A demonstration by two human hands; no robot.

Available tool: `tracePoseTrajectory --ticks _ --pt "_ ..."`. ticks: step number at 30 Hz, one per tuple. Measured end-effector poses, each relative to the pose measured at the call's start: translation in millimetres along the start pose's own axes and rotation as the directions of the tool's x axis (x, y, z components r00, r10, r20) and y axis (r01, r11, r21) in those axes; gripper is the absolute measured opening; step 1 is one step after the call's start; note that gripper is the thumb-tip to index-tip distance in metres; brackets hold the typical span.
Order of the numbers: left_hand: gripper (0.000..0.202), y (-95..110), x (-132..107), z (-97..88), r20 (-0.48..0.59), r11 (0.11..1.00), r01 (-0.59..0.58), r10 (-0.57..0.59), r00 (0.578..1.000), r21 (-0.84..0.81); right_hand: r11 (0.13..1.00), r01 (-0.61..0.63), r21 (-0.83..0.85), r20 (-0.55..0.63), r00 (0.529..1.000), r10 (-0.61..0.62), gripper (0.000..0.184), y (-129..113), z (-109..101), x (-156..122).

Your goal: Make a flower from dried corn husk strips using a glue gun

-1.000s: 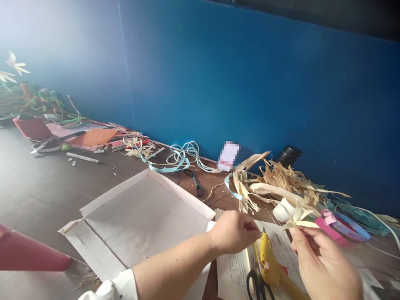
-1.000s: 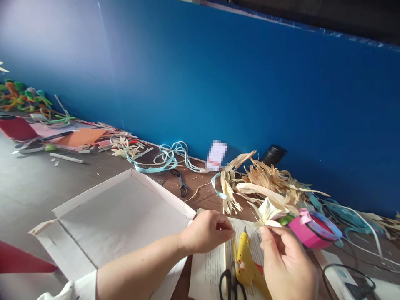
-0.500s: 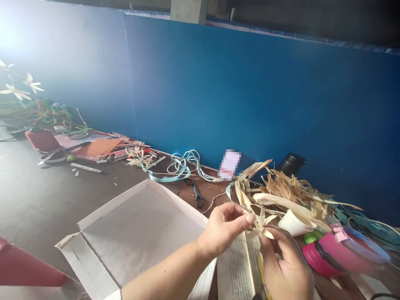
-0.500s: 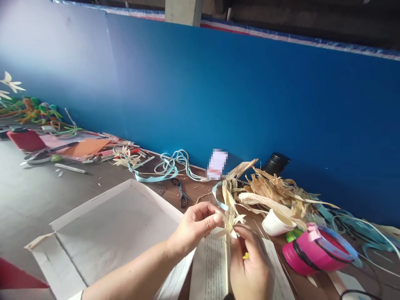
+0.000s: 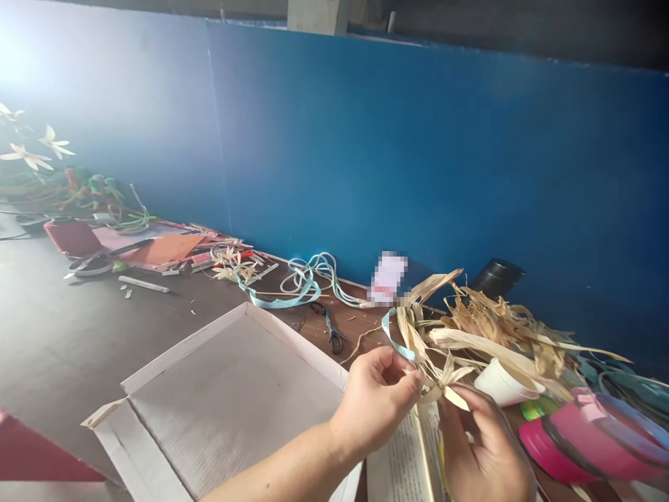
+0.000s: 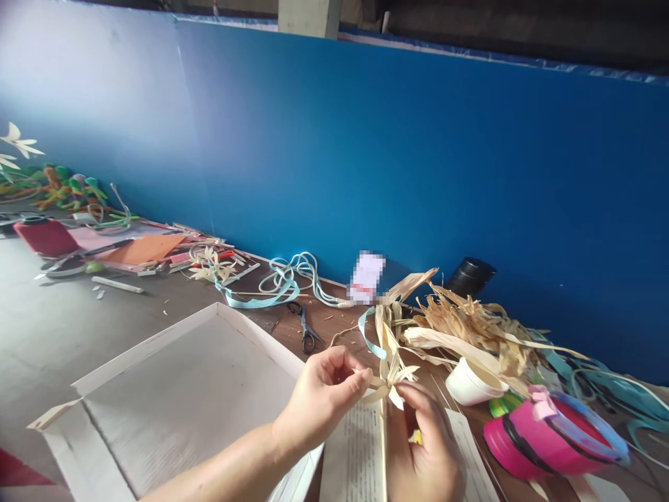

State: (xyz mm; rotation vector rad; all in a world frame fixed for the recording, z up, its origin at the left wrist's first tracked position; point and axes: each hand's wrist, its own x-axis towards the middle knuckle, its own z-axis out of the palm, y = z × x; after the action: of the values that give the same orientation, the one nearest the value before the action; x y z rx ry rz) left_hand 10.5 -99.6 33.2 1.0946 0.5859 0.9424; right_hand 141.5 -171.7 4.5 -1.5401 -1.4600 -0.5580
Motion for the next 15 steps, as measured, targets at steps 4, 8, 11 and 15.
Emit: tracePoseTrajectory --ticks 4,8,11,15 --pt "0.028 2.6 0.3 0.4 -0.001 1.0 0.009 -0.009 1.0 0.022 0.998 0.0 0.058 0.005 1.0 -0.001 0.011 4.4 1.9 -1.6" --pt "0.027 3.9 -0.4 0.6 0.002 0.999 -0.001 0.001 1.0 0.043 0.993 -0.02 0.116 0.048 0.999 0.015 0.01 6.2 1.0 -2.6" --pt "0.03 4.7 -1.6 -0.3 0.021 0.998 -0.018 0.017 1.0 0.064 0.992 -0.043 0.118 0.061 0.998 0.036 0.01 4.6 -1.2 -2.0" --pt "0.035 7.4 -0.2 -4.7 -0.001 0.99 -0.07 0.071 0.997 0.119 0.989 -0.046 0.141 0.064 0.997 0.037 0.007 4.2 -1.5 -1.0"
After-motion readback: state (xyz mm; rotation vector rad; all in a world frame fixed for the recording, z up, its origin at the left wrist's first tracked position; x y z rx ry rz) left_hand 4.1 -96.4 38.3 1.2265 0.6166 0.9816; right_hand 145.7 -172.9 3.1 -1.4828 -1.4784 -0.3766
